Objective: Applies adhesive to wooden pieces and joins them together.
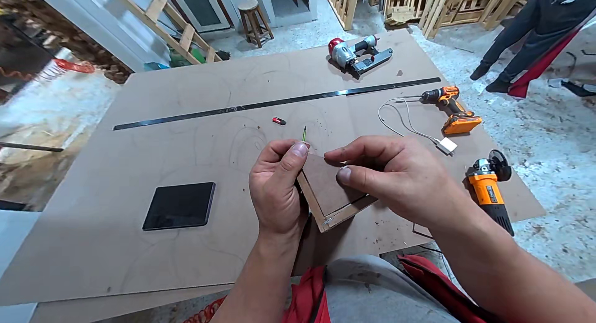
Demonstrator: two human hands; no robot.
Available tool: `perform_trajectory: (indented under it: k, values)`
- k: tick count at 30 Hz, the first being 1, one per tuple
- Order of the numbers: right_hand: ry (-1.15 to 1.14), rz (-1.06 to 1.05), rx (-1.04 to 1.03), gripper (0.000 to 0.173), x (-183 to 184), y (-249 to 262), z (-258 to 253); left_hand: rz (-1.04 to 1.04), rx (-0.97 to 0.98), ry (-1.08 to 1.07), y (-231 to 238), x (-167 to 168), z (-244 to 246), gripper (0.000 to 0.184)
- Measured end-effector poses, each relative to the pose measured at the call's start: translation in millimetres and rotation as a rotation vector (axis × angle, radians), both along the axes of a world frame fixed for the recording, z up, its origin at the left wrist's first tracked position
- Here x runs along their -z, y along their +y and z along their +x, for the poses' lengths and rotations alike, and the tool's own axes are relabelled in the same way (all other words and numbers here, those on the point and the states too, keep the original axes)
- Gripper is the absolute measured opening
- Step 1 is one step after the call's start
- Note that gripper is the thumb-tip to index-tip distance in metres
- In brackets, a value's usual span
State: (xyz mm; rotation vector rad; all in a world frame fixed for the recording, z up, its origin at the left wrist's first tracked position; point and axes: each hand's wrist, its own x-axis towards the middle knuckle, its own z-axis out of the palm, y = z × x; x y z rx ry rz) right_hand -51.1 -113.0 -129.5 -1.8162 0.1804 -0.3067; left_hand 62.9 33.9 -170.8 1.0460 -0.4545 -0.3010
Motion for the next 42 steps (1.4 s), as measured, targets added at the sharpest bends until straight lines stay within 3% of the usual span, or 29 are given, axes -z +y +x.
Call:
perform_trajectory:
  k: [8, 12, 14, 17, 19, 23, 42]
  values:
    - [0.018, 0.062, -0.04, 0.02, 0, -2, 2, 0.004, -0.005, -0.01, -1, 1, 3, 0.011]
    - [-0.025, -0.023, -0.126, 0.022, 2, -5, -1, 0.055, -0.012, -0.04, 0, 1, 0, 0.013]
    - [-0.092, -0.238, -0.209, 0.044, 2, -11, -2, 0.066, -0.001, -0.039, 0, 1, 0, 0.012]
    - [-0.125, -0.727, -0.243, 0.104, -2, -13, -5, 0.066, 0.001, -0.043, -2, 0, 0, 0.011]
    - [-0.14, -1.014, -0.18, 0.116, -4, -8, -4, 0.076, 0.003, -0.047, -3, 0, 1, 0.012]
    - [-0.098, -1.2, -0.096, 0.111, -6, 8, -1, 0.083, -0.024, -0.033, -4, -1, 0, 0.012]
    - [0.013, -1.063, -0.179, 0.098, -9, 7, 1, 0.063, -0.041, 0.031, -6, -4, -1, 0.011]
